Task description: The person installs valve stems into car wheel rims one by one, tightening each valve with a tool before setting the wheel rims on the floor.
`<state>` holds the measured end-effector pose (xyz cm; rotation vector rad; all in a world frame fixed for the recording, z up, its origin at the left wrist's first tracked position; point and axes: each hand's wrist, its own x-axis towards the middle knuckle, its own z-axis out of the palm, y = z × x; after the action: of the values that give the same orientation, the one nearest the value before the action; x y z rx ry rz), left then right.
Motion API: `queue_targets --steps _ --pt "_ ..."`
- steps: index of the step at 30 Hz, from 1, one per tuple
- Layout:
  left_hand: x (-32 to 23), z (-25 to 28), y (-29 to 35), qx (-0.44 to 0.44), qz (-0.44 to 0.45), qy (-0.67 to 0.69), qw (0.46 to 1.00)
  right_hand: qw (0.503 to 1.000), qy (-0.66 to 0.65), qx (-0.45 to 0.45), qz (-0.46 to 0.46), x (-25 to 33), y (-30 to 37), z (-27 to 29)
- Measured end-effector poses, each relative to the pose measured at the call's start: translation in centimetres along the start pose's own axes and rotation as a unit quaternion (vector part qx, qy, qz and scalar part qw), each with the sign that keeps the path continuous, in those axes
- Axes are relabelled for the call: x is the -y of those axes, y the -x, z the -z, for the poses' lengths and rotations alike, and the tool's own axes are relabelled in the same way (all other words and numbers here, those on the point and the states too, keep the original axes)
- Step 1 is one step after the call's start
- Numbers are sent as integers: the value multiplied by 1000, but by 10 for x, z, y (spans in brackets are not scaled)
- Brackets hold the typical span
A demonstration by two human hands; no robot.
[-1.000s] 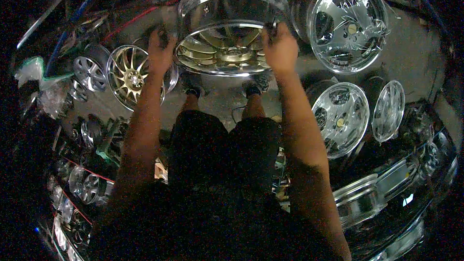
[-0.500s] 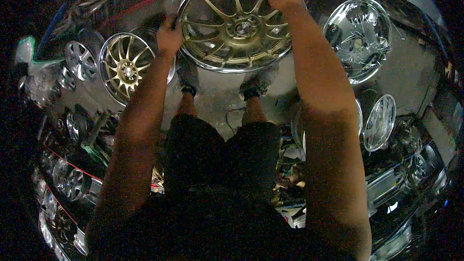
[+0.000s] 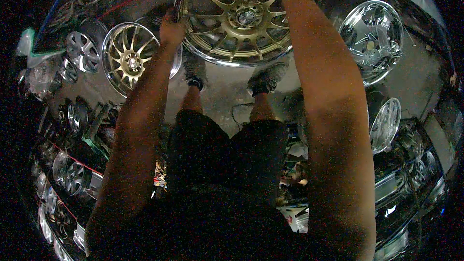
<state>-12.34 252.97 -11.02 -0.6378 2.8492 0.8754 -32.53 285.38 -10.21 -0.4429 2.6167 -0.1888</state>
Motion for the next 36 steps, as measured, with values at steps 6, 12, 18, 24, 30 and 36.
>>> queue_targets --steps 6,12,18,24,30,36 --pt "2 10 0 -6 -6 -8 1000 1000 -4 22 -4 15 -2 18" --pt "28 3 -21 45 31 9 998 997 -42 55 -26 25 -3 43" --pt "49 -3 -64 226 -18 -153 962 988 -99 85 -76 -31 0 36" --pt "96 -25 -63 115 71 32 990 963 -167 -68 -201 -118 59 -49" --pt "158 -71 21 227 174 -35 958 826 -493 -117 -247 -120 78 -92" --pt "115 -47 1 213 281 90 931 989 145 29 -32 -114 127 -112"
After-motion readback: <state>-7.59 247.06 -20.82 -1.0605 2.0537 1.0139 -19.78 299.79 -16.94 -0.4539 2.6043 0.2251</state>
